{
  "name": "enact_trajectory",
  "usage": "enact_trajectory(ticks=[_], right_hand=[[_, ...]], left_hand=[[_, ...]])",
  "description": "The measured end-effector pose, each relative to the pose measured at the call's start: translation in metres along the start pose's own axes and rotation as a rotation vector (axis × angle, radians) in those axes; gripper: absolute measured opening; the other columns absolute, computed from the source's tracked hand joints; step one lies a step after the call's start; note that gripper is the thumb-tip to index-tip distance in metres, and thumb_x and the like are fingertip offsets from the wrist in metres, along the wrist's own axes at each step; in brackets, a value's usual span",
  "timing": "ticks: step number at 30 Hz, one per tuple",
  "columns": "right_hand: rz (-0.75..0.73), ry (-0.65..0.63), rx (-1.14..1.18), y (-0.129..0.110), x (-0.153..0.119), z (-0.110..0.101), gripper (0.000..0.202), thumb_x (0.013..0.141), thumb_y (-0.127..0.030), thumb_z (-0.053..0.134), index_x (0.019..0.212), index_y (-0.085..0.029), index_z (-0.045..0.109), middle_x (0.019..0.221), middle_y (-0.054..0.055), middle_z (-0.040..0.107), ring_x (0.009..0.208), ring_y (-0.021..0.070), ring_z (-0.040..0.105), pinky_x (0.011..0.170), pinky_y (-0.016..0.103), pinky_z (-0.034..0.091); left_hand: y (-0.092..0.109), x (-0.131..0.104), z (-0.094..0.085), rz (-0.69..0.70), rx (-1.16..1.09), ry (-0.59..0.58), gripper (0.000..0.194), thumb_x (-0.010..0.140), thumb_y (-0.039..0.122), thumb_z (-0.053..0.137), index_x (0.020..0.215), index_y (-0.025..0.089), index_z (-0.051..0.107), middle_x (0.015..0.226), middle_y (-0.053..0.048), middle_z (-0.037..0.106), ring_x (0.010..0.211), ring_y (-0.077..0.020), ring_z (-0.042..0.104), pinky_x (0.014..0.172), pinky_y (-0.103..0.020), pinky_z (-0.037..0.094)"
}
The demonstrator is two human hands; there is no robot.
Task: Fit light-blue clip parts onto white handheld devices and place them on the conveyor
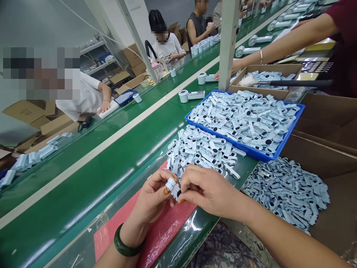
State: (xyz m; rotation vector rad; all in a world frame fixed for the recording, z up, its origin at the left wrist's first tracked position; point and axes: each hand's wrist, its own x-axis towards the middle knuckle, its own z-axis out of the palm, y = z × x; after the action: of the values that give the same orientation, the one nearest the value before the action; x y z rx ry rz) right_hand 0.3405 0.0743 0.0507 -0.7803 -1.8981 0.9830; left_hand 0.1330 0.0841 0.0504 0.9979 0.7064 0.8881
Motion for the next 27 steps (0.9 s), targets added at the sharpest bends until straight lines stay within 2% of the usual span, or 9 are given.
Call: enact_trajectory(ticks=[2, 6, 10, 17, 22, 27], right_hand=[[-0.019, 0.036, -0.02, 0.0, 0.0, 0.003, 0.013, 0.093, -0.018, 0.068, 0.087, -0.022, 0.057, 0.088, -0.003, 0.059, 0.074, 0.0108, 0.055, 0.065, 0.024, 0.04], [0.013, 0.095, -0.113, -0.003, 0.0, 0.008, 0.009, 0.093, -0.018, 0.067, 0.094, -0.023, 0.06, 0.086, -0.003, 0.06, 0.065, 0.0092, 0.054, 0.062, 0.024, 0.04], [-0.082, 0.126, -0.239, -0.005, 0.001, 0.01, 0.005, 0.097, -0.019, 0.064, 0.097, -0.024, 0.063, 0.087, -0.003, 0.065, 0.075, 0.0116, 0.06, 0.066, 0.025, 0.043], [-0.198, 0.175, -0.437, -0.008, -0.002, 0.014, 0.003, 0.1, -0.023, 0.062, 0.098, -0.023, 0.064, 0.09, -0.002, 0.069, 0.082, 0.0141, 0.063, 0.073, 0.03, 0.045], [-0.253, 0.161, -0.497, -0.01, -0.004, 0.013, 0.004, 0.099, -0.025, 0.065, 0.099, -0.021, 0.063, 0.092, -0.001, 0.069, 0.086, 0.0143, 0.063, 0.079, 0.03, 0.045], [-0.211, 0.072, -0.449, -0.009, -0.003, 0.01, 0.008, 0.099, -0.026, 0.063, 0.095, -0.021, 0.058, 0.088, -0.002, 0.066, 0.079, 0.0137, 0.06, 0.071, 0.03, 0.042]], left_hand=[[0.001, 0.0, 0.0, -0.047, -0.037, 0.019, 0.029, 0.076, 0.035, 0.083, 0.09, 0.016, 0.067, 0.078, -0.001, 0.062, 0.055, -0.0075, 0.06, 0.046, -0.016, 0.053], [0.004, 0.001, -0.001, -0.049, -0.055, 0.04, 0.029, 0.076, 0.034, 0.083, 0.091, 0.015, 0.067, 0.081, -0.001, 0.064, 0.058, -0.0074, 0.061, 0.046, -0.015, 0.054], [0.006, 0.002, -0.002, -0.027, -0.047, 0.051, 0.029, 0.076, 0.034, 0.084, 0.09, 0.015, 0.067, 0.079, 0.0, 0.065, 0.055, -0.0064, 0.061, 0.046, -0.015, 0.053], [0.006, 0.002, 0.0, -0.028, -0.062, 0.061, 0.028, 0.076, 0.034, 0.084, 0.088, 0.016, 0.067, 0.074, 0.001, 0.066, 0.052, -0.0062, 0.06, 0.046, -0.015, 0.052], [0.006, 0.001, 0.0, -0.038, -0.075, 0.027, 0.025, 0.076, 0.031, 0.083, 0.087, 0.014, 0.068, 0.073, -0.001, 0.067, 0.053, -0.007, 0.062, 0.048, -0.016, 0.054], [0.005, 0.001, 0.0, -0.051, -0.063, -0.018, 0.023, 0.078, 0.029, 0.082, 0.089, 0.014, 0.068, 0.071, -0.002, 0.067, 0.054, -0.008, 0.063, 0.049, -0.015, 0.053]])
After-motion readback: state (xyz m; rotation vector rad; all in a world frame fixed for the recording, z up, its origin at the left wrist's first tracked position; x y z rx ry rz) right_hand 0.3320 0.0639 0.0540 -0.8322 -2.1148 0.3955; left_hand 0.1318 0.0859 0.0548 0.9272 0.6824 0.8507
